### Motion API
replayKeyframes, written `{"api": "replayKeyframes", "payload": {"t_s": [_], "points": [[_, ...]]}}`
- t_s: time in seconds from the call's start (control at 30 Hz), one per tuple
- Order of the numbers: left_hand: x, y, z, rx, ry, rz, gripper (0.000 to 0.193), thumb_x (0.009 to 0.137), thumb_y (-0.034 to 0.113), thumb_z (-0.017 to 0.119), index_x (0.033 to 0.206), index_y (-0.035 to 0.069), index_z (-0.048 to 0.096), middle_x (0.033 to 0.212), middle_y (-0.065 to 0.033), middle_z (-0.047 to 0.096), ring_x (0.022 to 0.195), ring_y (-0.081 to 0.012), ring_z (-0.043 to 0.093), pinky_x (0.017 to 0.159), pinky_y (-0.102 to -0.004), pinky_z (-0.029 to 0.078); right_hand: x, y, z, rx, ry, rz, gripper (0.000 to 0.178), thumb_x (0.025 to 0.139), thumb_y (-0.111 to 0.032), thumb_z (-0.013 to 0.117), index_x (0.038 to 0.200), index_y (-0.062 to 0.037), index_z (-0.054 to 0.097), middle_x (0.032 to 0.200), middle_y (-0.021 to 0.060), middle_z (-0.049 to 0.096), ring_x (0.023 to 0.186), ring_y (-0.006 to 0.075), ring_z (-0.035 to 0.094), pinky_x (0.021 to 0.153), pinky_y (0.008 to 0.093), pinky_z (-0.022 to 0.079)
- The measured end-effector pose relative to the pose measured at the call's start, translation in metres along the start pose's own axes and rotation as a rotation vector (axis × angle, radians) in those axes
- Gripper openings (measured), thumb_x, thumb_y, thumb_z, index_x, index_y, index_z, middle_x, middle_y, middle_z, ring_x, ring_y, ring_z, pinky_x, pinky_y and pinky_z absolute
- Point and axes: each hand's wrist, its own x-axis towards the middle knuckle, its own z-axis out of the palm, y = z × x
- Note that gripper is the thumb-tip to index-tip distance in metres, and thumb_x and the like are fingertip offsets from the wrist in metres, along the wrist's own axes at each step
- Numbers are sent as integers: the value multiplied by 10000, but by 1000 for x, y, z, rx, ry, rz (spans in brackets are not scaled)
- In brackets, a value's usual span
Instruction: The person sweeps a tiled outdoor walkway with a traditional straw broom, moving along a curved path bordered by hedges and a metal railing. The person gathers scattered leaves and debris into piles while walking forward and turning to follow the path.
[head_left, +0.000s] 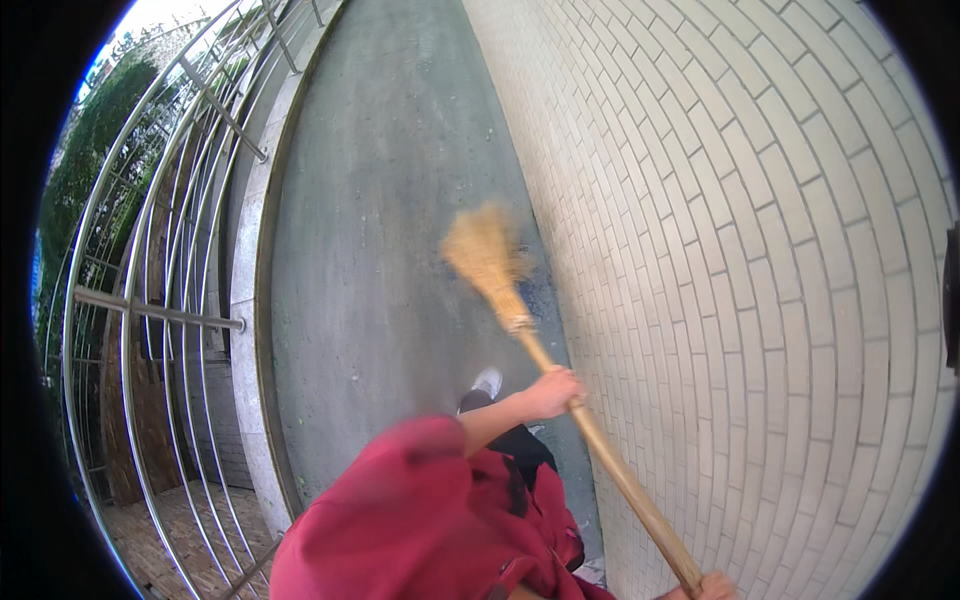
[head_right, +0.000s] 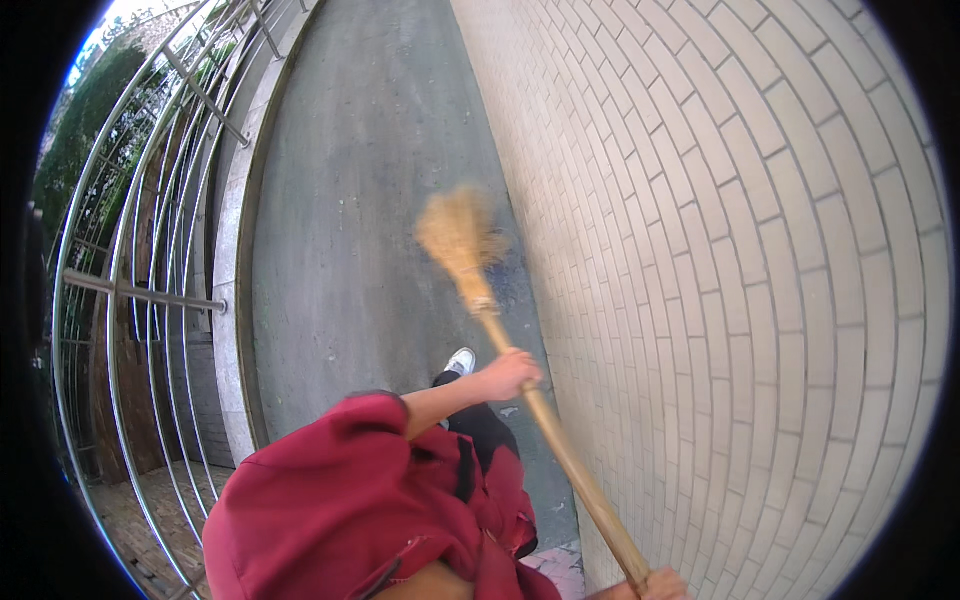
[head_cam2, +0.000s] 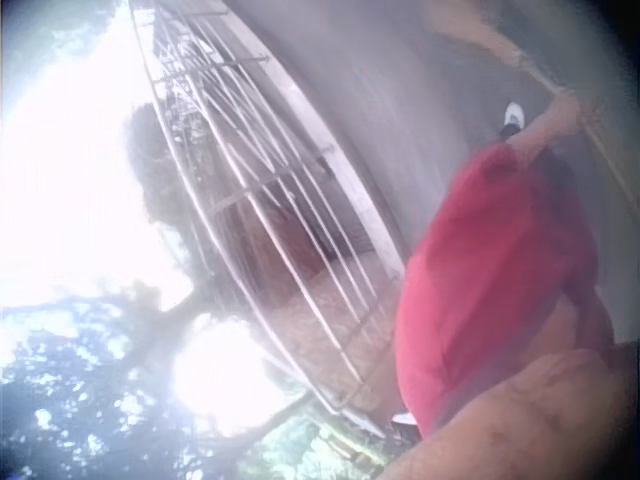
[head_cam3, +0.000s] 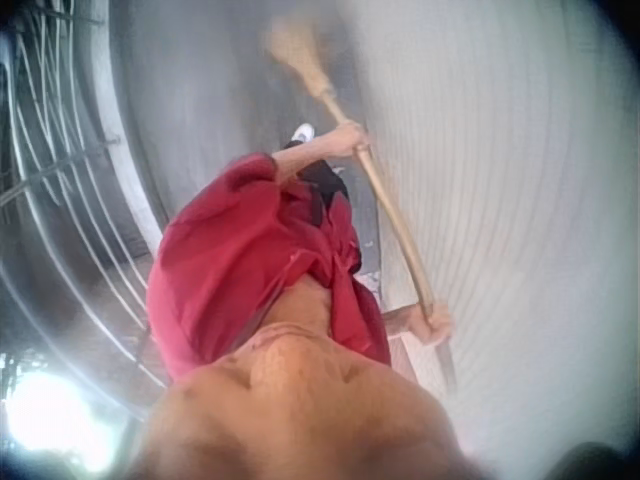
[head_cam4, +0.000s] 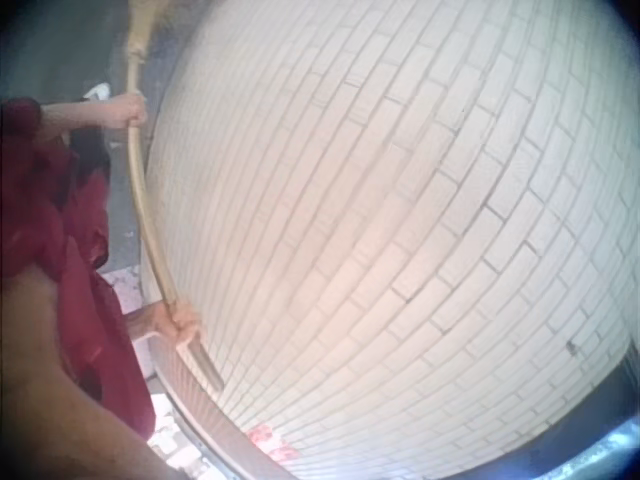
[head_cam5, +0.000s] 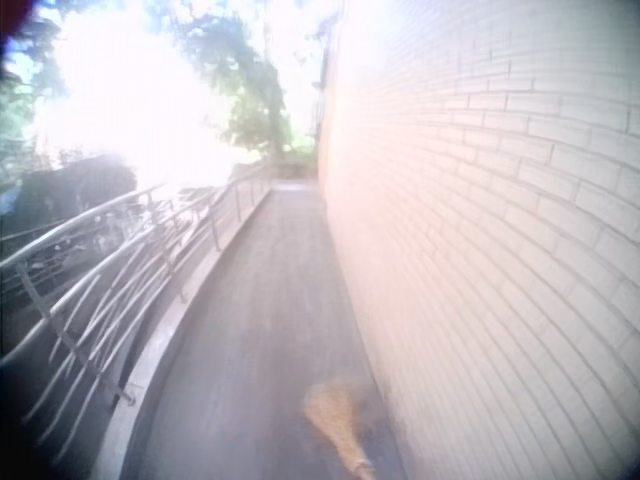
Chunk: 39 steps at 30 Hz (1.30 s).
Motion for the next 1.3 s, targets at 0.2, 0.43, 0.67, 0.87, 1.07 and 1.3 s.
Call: {"api": "replayKeyframes", "payload": {"t_s": [0.2,0.43,0.67,0.87,1.07,1.3], "points": [[-175,-125,-122,187,-250,-583,168,679,143,706,844,159,679,884,-73,672,975,-301,629,857,-446,450,-37,155,126,287,-245,665,127,755,-69,554,796,-181,510,548,-42,345,448,90,309,455,260,254],[-99,-145,-228,209,-13,-405,148,657,97,689,786,124,621,819,-62,634,875,-291,624,775,-427,445,8,191,177,394,-212,579,123,813,-106,638,852,-151,530,575,-41,377,482,75,323,487,255,284],[114,-172,-262,31,29,38,164,677,129,717,803,122,612,835,-42,625,898,-255,606,840,-400,438,11,65,266,109,-70,7,325,890,-256,514,604,-195,372,541,-39,323,509,131,346,528,318,309],[87,-265,-304,-197,192,-55,228,674,91,708,894,107,654,874,-71,632,921,-290,604,856,-422,441,-24,119,424,210,-271,30,300,867,-179,558,601,-176,419,536,-30,362,509,127,371,502,315,306],[-103,-368,-402,57,166,-447,188,635,65,703,801,124,639,782,-75,631,822,-312,612,742,-436,441,-97,237,513,260,-451,498,151,883,-130,562,782,-135,449,546,-39,370,444,47,326,448,234,283],[-41,-345,-461,165,88,-341,178,635,81,709,784,128,624,786,-46,628,842,-258,617,780,-392,427,-80,212,505,338,-145,446,123,863,-96,575,818,-127,465,553,-40,376,466,53,337,459,243,260]]}}
